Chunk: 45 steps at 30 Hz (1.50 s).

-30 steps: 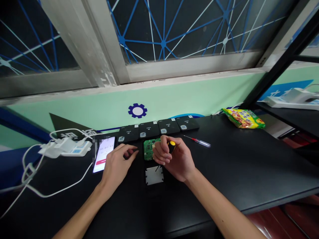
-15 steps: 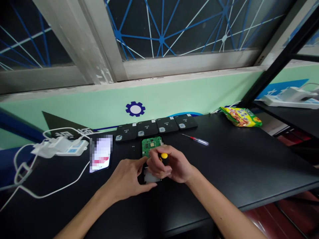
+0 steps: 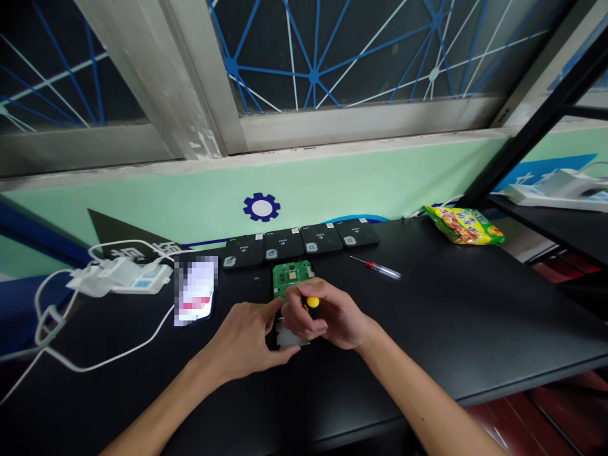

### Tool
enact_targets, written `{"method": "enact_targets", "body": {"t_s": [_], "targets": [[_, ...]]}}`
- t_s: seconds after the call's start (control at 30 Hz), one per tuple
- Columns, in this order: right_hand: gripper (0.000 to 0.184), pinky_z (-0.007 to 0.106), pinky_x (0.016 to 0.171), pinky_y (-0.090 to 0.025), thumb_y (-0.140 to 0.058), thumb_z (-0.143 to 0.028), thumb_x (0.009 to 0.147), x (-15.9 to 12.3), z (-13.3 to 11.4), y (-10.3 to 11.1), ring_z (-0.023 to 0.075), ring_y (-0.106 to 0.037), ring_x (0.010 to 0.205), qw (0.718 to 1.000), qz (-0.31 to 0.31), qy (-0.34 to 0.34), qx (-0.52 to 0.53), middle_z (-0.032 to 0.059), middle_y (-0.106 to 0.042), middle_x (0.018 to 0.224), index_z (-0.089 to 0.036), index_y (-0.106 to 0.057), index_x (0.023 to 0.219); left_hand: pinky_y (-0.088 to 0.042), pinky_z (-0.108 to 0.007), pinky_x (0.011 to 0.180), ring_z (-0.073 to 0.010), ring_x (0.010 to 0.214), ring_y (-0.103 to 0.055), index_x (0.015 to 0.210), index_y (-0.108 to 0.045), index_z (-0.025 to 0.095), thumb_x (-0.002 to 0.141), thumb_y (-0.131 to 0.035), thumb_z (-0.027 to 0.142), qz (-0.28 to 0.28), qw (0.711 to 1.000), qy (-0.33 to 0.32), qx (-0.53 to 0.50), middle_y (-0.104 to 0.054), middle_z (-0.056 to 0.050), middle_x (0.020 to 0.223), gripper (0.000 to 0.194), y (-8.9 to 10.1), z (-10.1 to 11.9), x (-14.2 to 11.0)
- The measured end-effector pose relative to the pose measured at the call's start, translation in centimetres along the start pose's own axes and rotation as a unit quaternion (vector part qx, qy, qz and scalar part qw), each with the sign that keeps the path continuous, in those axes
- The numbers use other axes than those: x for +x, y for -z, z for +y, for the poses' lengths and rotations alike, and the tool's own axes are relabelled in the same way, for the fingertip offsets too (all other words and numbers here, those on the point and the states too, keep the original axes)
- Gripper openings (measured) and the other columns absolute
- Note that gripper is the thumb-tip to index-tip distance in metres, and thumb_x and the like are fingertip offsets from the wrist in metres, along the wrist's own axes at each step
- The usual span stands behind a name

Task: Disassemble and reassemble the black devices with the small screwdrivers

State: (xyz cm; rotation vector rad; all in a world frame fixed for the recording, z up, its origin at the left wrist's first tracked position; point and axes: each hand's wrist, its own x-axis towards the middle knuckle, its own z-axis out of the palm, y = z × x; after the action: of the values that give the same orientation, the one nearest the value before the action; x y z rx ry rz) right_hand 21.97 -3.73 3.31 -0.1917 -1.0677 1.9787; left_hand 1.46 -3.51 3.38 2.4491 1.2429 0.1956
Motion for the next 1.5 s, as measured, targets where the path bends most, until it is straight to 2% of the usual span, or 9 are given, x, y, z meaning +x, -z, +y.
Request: {"method": "enact_targets", "body": {"t_s": [0.33, 0.73, 0.97, 1.23, 1.5], "targets": [[0.048, 0.028, 0.050, -0.024, -0.050, -0.040, 0.103, 0.1, -0.2, -0.1, 0.0108, -0.027, 0.043, 1.000, -0.008, 0.000, 0.001, -0.0069, -0.031, 0.047, -0.018, -0.056, 0.061, -0.036, -0.030, 0.058, -0.0220, 0.062, -0.068, 0.104, -0.067, 0.025, 0.080, -0.082, 0.048, 0.002, 1.000, -0.003, -0.003, -0.075, 0.002, 0.077, 0.037, -0.2, -0.4, 0.1], [0.045, 0.029, 0.051, -0.025, -0.052, -0.040, 0.102, 0.1, -0.1, 0.0, 0.0123, -0.031, 0.045, 1.000, -0.005, -0.011, -0.005, -0.0064, -0.033, 0.048, -0.018, -0.060, 0.065, -0.034, -0.030, 0.057, -0.0208, 0.060, -0.067, 0.095, -0.068, 0.025, 0.080, -0.083, 0.049, 0.007, 1.000, -0.008, -0.002, -0.070, 0.004, 0.071, 0.032, -0.2, -0.6, 0.2], [0.044, 0.030, 0.053, -0.026, -0.049, -0.038, 0.103, 0.0, -0.2, 0.0, 0.0141, -0.031, 0.047, 0.999, -0.020, -0.014, -0.021, -0.0066, -0.031, 0.046, -0.018, -0.062, 0.066, -0.035, -0.029, 0.059, -0.0206, 0.062, -0.065, 0.112, -0.072, 0.026, 0.080, -0.084, 0.048, 0.001, 1.000, -0.012, -0.009, -0.071, 0.004, 0.073, 0.040, -0.2, -0.9, 0.3], [0.045, 0.031, 0.055, -0.026, -0.046, -0.038, 0.104, 0.0, -0.4, 0.2, 0.0144, -0.030, 0.048, 0.999, -0.021, -0.020, -0.023, -0.0069, -0.030, 0.046, -0.018, -0.062, 0.066, -0.035, -0.029, 0.058, -0.0215, 0.064, -0.067, 0.101, -0.070, 0.025, 0.080, -0.084, 0.055, -0.005, 1.000, -0.007, -0.005, -0.072, 0.002, 0.077, 0.038, -0.1, -1.1, 0.3], [0.044, 0.029, 0.053, -0.024, -0.050, -0.040, 0.102, -0.1, -0.3, 0.4, 0.0123, -0.026, 0.046, 0.999, -0.028, -0.035, -0.016, -0.0089, -0.028, 0.043, -0.016, -0.061, 0.067, -0.040, -0.031, 0.062, -0.0258, 0.071, -0.070, 0.108, -0.068, 0.025, 0.081, -0.080, 0.065, -0.036, 0.999, 0.009, 0.016, -0.074, 0.000, 0.082, 0.050, 0.7, -1.2, 0.3]]}}
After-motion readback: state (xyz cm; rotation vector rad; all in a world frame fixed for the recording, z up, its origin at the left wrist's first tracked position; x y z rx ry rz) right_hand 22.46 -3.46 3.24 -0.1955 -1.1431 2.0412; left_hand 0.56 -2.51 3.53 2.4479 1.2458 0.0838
